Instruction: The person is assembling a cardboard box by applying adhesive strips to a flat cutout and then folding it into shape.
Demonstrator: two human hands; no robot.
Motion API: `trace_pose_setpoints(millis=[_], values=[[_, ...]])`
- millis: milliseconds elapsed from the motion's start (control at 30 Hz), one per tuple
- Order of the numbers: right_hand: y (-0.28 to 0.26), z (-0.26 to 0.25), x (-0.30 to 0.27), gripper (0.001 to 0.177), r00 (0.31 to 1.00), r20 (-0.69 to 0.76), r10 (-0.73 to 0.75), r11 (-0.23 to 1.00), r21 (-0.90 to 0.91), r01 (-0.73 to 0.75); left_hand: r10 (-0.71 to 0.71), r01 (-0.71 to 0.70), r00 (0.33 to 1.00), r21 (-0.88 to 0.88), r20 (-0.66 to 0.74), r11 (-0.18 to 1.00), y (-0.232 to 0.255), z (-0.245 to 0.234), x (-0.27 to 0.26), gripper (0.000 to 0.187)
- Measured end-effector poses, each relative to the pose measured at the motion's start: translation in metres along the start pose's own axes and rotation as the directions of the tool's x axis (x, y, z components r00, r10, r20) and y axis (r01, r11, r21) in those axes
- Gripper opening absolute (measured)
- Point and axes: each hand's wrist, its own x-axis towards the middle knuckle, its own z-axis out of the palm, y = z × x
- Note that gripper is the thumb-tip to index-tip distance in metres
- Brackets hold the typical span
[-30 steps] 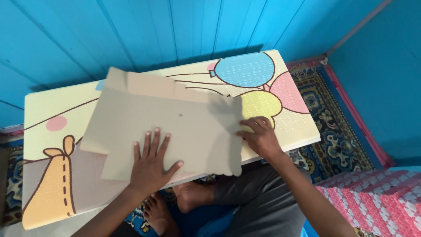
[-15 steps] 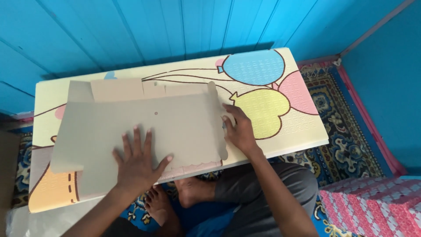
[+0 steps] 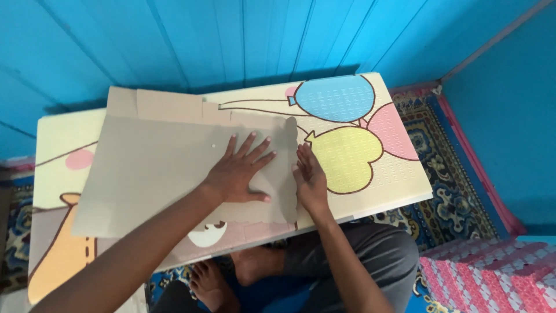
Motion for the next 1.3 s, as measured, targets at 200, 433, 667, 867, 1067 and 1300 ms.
trace_pose_setpoints(millis=[200,433,667,867,1067,1300], values=[[-0.003,-0.002,0.018,0.08,0.994,0.106,-0.011,0.998,-0.056,0.017,-0.074,0.074,0.997,-0.012,0.003,0.997,0.008,0.003,0.011,0.11],[-0.019,0.003,0.032,0.067,0.971,0.239,0.016,0.995,-0.1,0.008,-0.041,0.036,0.994,-0.053,-0.101,0.998,-0.004,0.007,0.042,0.125],[-0.023,0.033,0.025,0.083,0.888,0.457,-0.049,0.715,-0.604,0.351,-0.097,0.087,0.993,-0.131,-0.065,0.988,-0.01,0.017,0.049,0.133],[0.002,0.045,0.022,0.088,0.886,0.452,-0.1,0.484,-0.756,0.441,-0.105,0.109,0.994,-0.126,0.041,0.986,-0.006,0.0,0.044,0.118],[-0.006,0.033,0.025,0.092,0.934,0.339,-0.114,0.856,-0.443,0.265,-0.1,0.088,0.993,-0.167,-0.064,0.982,-0.009,0.014,0.047,0.132],[-0.001,0.044,0.022,0.083,0.9,0.429,-0.082,0.566,-0.723,0.396,-0.107,0.098,0.992,-0.131,-0.06,0.987,-0.01,0.025,0.052,0.12]])
